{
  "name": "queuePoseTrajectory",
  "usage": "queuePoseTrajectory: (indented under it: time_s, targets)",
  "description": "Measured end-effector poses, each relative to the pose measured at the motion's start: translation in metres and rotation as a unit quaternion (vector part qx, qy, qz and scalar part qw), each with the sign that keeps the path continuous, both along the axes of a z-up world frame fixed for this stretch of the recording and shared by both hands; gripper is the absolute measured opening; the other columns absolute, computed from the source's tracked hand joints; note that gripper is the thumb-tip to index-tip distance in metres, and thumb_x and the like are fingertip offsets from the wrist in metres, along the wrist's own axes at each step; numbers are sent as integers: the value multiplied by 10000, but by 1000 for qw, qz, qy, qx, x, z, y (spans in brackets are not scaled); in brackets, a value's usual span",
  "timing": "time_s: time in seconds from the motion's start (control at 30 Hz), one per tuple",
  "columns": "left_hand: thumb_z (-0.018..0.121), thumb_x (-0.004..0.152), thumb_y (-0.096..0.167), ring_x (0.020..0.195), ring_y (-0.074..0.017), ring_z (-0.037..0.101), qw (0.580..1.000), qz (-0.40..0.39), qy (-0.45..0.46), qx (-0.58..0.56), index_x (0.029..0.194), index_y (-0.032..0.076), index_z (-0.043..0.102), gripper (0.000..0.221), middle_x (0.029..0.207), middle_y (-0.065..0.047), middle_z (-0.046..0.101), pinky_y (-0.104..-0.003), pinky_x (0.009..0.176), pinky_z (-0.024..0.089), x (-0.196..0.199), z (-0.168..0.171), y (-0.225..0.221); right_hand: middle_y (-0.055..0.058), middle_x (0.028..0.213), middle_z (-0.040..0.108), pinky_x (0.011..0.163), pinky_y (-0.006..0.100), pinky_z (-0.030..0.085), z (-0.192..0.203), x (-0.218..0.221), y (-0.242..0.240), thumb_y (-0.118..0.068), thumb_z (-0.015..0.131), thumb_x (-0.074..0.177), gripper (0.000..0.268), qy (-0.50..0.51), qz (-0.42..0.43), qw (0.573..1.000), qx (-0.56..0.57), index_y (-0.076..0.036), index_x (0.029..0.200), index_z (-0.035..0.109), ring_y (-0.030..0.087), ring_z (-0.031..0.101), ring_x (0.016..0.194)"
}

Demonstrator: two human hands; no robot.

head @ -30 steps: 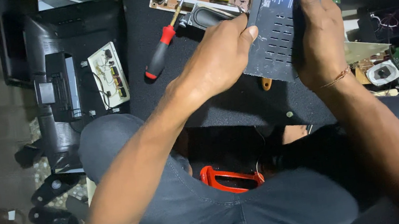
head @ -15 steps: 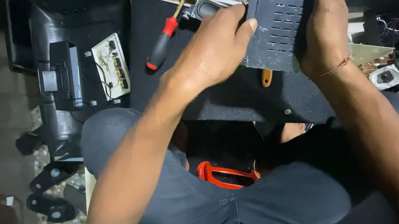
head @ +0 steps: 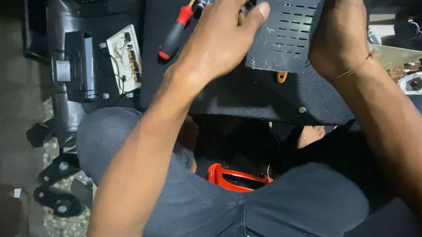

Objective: Repairing an electronic device by aligning and securing its metal casing using a screwdriver

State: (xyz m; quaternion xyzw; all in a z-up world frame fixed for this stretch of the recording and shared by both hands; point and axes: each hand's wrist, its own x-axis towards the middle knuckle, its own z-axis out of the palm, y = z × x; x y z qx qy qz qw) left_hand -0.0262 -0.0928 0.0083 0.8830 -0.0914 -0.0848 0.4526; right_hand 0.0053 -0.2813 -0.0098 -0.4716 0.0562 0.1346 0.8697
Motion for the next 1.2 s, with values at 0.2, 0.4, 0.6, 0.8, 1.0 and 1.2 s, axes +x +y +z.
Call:
queuePoseTrajectory:
  time_s: [0.2,0.4,0.6,0.8,1.0,1.2]
  targets:
    - [430,1045,478,1381,-428,554,997,38,-22,-59,1515,6,370,669,1565,-247,446,-542,1116,484,-7,-20,9,107,1411,700,1142,416,579,15,-14,6,-674,582,752,812,-35,36,997,-65,-142,1364,613,248,708,1303]
    - [424,997,508,667,-88,634,992,44,-33,-117,1047,116,602,433,768,-7,683,-287,568,458,4,-5,12,83,1080,788,887,332,648,21,-7,21,-602,540,757,668,68,-35,994,-74,-93,1151,719,179,767,938]
    - [277,989,588,1007,-157,573,973,58,-39,-218,1090,75,586,607,1001,-26,604,-358,941,439,19,-5,1,-11,1113,768,960,326,618,27,-15,20,-729,472,737,656,52,-33,965,-256,-209,1069,694,139,752,1024]
    - [219,743,823,1543,-308,277,937,183,109,-277,1553,-39,330,1188,1623,-228,381,-361,1224,230,32,-16,-15,-44,917,654,837,287,544,-3,-11,15,-567,476,961,409,12,-10,994,-113,-201,1052,635,110,650,833]
    - [272,801,751,1598,-181,111,889,217,145,-375,1624,185,126,1010,1732,-32,106,-391,1291,62,39,-32,-22,-20,922,640,850,319,557,-2,-13,20,-509,446,1017,349,-3,-27,993,-113,-198,991,604,116,636,842]
    - [479,901,724,876,-280,727,715,91,181,-669,1120,-23,695,808,1035,-203,742,-408,795,597,36,-37,-22,-16,881,643,744,270,516,-9,-16,18,-643,362,969,523,-5,-36,950,-311,-188,901,610,103,606,784]
